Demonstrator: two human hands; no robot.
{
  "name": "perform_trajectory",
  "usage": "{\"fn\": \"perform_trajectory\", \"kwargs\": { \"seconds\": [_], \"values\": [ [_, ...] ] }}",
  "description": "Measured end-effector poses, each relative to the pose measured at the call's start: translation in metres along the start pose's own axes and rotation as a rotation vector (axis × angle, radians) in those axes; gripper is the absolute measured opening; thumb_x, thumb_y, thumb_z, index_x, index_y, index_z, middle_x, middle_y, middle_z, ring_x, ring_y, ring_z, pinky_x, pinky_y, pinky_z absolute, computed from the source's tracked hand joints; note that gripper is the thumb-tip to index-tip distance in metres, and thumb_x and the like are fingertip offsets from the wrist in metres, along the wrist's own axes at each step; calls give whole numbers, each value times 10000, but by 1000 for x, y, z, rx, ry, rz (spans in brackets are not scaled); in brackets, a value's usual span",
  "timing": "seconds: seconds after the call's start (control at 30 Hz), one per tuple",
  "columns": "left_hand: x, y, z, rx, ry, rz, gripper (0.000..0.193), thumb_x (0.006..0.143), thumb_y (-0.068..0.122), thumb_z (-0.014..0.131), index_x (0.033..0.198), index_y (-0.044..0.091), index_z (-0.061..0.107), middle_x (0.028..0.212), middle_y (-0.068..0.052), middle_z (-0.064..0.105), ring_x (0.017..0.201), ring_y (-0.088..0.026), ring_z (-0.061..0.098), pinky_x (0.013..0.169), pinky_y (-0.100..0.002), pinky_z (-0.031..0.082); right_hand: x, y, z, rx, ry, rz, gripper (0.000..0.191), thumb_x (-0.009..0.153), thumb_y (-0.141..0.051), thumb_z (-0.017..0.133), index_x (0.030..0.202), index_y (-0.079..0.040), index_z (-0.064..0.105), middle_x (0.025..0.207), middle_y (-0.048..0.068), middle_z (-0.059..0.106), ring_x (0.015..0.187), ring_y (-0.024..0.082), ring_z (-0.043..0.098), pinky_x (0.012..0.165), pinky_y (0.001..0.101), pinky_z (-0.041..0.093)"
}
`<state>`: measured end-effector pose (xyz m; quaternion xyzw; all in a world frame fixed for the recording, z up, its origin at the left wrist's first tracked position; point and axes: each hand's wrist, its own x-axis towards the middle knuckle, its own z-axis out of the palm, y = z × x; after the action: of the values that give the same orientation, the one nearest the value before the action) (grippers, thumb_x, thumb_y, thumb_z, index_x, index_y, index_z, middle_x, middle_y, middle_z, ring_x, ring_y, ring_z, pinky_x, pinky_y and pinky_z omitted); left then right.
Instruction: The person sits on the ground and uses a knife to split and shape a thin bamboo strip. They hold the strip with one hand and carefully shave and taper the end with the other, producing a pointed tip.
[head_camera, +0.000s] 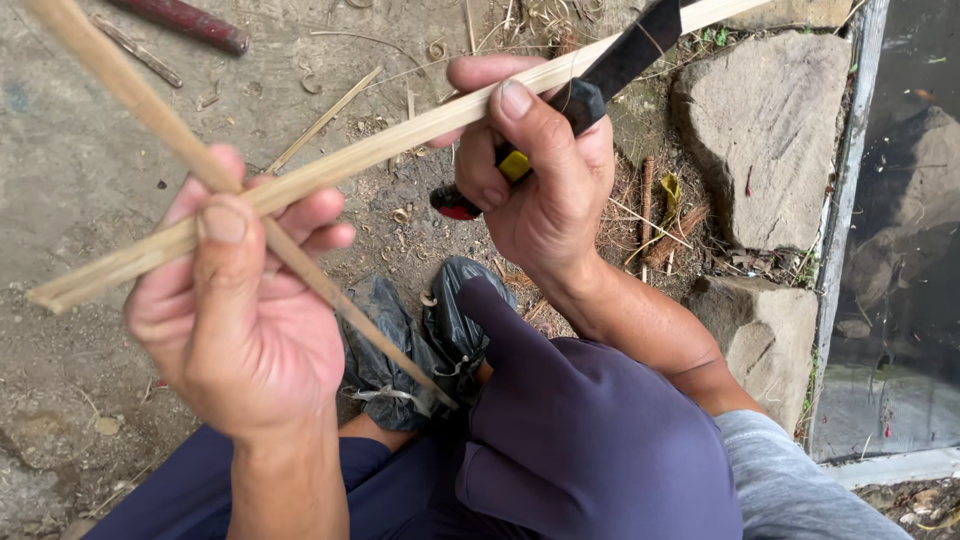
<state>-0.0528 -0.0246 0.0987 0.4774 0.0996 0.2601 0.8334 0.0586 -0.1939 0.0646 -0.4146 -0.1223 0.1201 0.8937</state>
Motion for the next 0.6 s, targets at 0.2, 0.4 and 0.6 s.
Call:
{"fn": "perform_trajectory", "kwargs": {
  "seconds": [0.2, 0.4, 0.6],
  "values": [
    [-10, 16, 10, 60, 92, -51, 305, 1177, 56, 587, 1391, -161, 584, 1160, -243, 697, 943, -359, 744, 806, -443, 654, -6, -9, 5, 9, 8, 39, 295, 1148, -159, 568, 1275, 101, 625, 911, 257, 724, 471, 118, 407, 449, 273, 330],
    [-9, 15, 11, 64, 103, -62, 310, 1178, 56, 592, 1403, -156, 579, 1135, -248, 704, 921, -337, 747, 756, -421, 645, -5, -4, 2, 26, 13, 43, 278, 1144, -145, 584, 1264, 101, 632, 892, 259, 722, 471, 106, 407, 447, 267, 330],
    [19, -7, -19, 104, 40, 47, 235, 1158, 32, 650, 1347, -97, 598, 1158, -219, 706, 772, -213, 675, 557, -324, 503, 2, 4, -9, -25, 22, -55, 258, 1166, -157, 591, 1263, 75, 646, 909, 231, 737, 461, 103, 406, 427, 263, 327]
  ]
}}
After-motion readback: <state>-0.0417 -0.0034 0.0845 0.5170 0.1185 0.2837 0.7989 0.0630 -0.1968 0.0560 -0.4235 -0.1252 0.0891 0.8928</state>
